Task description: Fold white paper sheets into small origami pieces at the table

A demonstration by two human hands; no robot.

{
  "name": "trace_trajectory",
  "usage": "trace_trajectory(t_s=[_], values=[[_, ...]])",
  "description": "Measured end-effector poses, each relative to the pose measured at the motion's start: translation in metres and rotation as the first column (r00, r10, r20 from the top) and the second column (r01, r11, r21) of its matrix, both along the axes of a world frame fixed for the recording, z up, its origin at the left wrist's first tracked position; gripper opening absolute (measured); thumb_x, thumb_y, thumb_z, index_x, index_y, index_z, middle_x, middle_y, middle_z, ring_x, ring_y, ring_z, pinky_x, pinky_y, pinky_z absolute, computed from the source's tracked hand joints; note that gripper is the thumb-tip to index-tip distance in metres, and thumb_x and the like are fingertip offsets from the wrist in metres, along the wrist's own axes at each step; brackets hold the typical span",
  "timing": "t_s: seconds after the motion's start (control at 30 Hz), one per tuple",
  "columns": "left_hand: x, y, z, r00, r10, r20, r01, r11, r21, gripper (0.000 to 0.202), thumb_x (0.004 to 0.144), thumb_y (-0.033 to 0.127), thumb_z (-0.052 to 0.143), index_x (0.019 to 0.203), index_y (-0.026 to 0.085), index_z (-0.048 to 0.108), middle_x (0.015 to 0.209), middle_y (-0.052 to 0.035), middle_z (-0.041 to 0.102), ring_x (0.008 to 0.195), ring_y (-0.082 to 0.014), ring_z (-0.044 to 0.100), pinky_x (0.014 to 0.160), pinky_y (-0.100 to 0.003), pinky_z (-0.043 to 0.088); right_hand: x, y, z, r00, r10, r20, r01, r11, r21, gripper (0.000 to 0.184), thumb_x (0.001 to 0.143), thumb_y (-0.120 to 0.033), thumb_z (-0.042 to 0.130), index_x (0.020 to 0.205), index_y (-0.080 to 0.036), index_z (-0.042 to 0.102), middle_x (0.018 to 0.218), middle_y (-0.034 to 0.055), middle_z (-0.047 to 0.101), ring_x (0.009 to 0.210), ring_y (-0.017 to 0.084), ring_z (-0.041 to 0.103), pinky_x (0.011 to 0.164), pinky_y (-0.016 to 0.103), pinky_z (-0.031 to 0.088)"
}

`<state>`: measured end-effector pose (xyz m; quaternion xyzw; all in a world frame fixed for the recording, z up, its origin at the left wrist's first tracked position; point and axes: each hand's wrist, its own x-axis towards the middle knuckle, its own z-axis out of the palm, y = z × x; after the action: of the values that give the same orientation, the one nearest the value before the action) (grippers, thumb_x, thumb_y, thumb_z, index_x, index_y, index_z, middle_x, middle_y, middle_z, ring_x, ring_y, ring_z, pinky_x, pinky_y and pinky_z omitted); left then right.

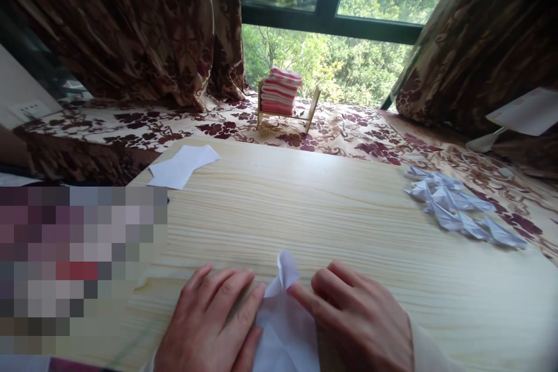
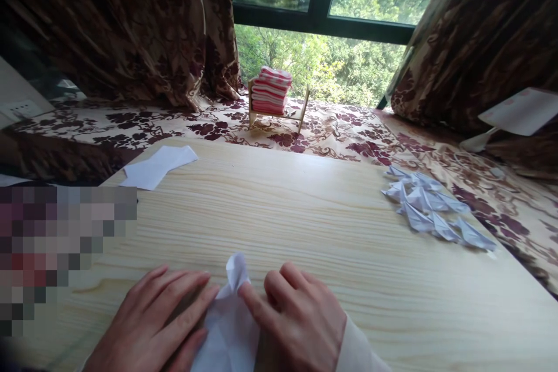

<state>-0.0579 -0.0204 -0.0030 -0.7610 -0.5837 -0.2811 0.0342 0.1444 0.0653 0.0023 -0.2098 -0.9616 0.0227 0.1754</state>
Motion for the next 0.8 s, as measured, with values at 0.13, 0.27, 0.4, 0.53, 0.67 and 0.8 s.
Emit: trace_trajectory(t_s=[0.13,0.27,0.4,0.53,0.67,0.8], values=[[0.003,-0.001,0.001,1.000,0.013,-0.002,-0.013,1.000,-0.007,0.027,0.080,0.023,0.044,0.103,0.022,0.059,0.104,-0.0043,0.061,0.101,-0.0216,0.049,0.094,-0.045,0.030,-0.006,0.002,-0.003,1.000,0.001,0.017,-0.002,0.999,0.052,0.026,0.083,-0.024,0.043,0.106,-0.020,0.054,0.069,0.0039,0.051,0.059,0.015,0.040,0.048,0.027,0.026],[0.001,0.002,0.001,1.000,0.006,-0.020,-0.006,1.000,-0.014,0.028,0.081,0.026,0.043,0.104,0.024,0.059,0.103,-0.0041,0.061,0.099,-0.0213,0.049,0.094,-0.045,0.029,-0.007,0.004,-0.003,0.999,0.014,0.036,-0.015,0.999,0.033,0.027,0.082,-0.024,0.044,0.108,-0.020,0.053,0.069,0.0037,0.050,0.060,0.015,0.039,0.048,0.027,0.025],[-0.001,0.012,-0.003,0.998,-0.021,-0.065,0.026,0.997,0.077,0.028,0.082,0.031,0.040,0.102,0.029,0.059,0.096,-0.0021,0.061,0.094,-0.0198,0.050,0.093,-0.045,0.028,-0.007,0.004,-0.003,1.000,0.010,0.003,-0.010,1.000,0.008,0.021,0.083,-0.022,0.041,0.098,-0.020,0.057,0.067,0.0033,0.049,0.059,0.015,0.038,0.048,0.027,0.023],[0.000,0.019,-0.007,0.994,-0.037,-0.099,0.048,0.992,0.117,0.029,0.082,0.031,0.038,0.101,0.029,0.060,0.092,-0.0017,0.060,0.090,-0.0189,0.050,0.093,-0.044,0.027,-0.008,0.004,-0.005,1.000,0.004,-0.020,-0.004,1.000,-0.016,0.020,0.084,-0.021,0.040,0.096,-0.020,0.057,0.067,0.0030,0.048,0.060,0.015,0.038,0.049,0.028,0.024],[0.003,0.021,-0.005,0.995,-0.036,-0.089,0.045,0.994,0.099,0.029,0.083,0.029,0.038,0.103,0.026,0.059,0.090,-0.0027,0.058,0.089,-0.0187,0.050,0.094,-0.045,0.027,-0.008,0.003,-0.005,1.000,-0.002,-0.028,0.001,1.000,-0.026,0.020,0.085,-0.022,0.040,0.096,-0.020,0.056,0.068,0.0028,0.049,0.061,0.016,0.038,0.049,0.028,0.024],[0.010,0.024,0.000,0.998,-0.036,-0.048,0.037,0.999,0.020,0.029,0.081,0.026,0.041,0.105,0.025,0.057,0.090,-0.0031,0.056,0.090,-0.0190,0.049,0.094,-0.046,0.027,-0.009,0.002,-0.005,0.999,-0.005,-0.038,0.004,1.000,-0.029,0.020,0.086,-0.023,0.039,0.095,-0.020,0.057,0.067,0.0025,0.049,0.061,0.016,0.038,0.049,0.028,0.024]])
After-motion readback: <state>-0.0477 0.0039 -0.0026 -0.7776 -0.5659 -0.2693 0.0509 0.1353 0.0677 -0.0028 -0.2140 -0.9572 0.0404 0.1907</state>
